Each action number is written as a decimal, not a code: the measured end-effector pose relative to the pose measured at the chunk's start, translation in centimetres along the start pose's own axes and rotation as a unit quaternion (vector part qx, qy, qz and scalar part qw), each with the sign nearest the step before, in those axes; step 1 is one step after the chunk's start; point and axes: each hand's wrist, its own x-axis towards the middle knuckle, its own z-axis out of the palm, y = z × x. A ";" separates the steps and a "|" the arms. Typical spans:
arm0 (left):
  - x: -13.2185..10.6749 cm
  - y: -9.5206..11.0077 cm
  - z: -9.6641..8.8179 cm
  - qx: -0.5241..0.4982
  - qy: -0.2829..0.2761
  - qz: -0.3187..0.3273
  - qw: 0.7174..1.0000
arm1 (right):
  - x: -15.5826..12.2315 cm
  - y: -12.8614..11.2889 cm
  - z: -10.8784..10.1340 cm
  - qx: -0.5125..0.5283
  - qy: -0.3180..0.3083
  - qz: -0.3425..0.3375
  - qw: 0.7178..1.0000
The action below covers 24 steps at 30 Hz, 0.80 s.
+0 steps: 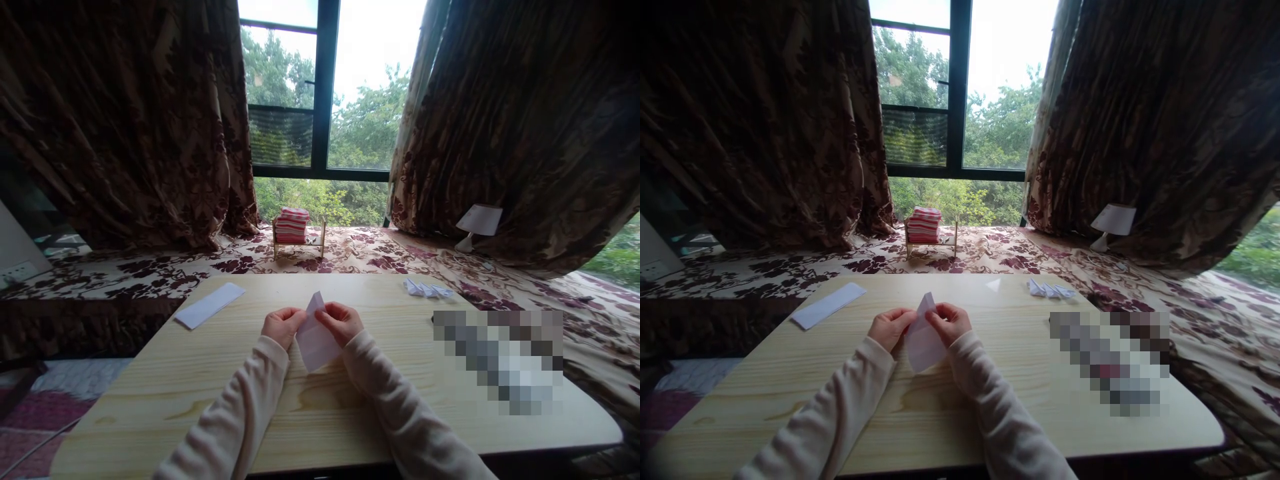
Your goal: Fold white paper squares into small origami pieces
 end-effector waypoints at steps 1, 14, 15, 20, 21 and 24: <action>0.0 0.0 0.0 0.005 -0.001 -0.001 1.000 | 0.0 0.0 0.0 -0.005 -0.001 -0.003 1.000; -0.2 -0.1 0.1 0.026 -0.026 0.014 0.999 | -0.6 -0.9 0.4 -0.065 -0.012 -0.055 0.996; -0.1 -0.3 0.1 0.021 -0.026 0.012 0.999 | -0.6 -1.1 0.3 -0.077 -0.014 -0.071 0.994; 0.6 -1.1 0.0 -0.018 -0.033 -0.012 0.999 | -0.7 -1.5 -0.3 -0.195 -0.042 -0.231 0.952; 0.7 -1.3 0.0 -0.028 -0.035 -0.019 0.999 | -0.7 -1.5 -0.4 -0.217 -0.049 -0.249 0.943; 0.9 -1.4 0.0 -0.060 -0.047 -0.044 0.996 | -0.7 -1.4 -0.8 -0.290 -0.060 -0.286 0.911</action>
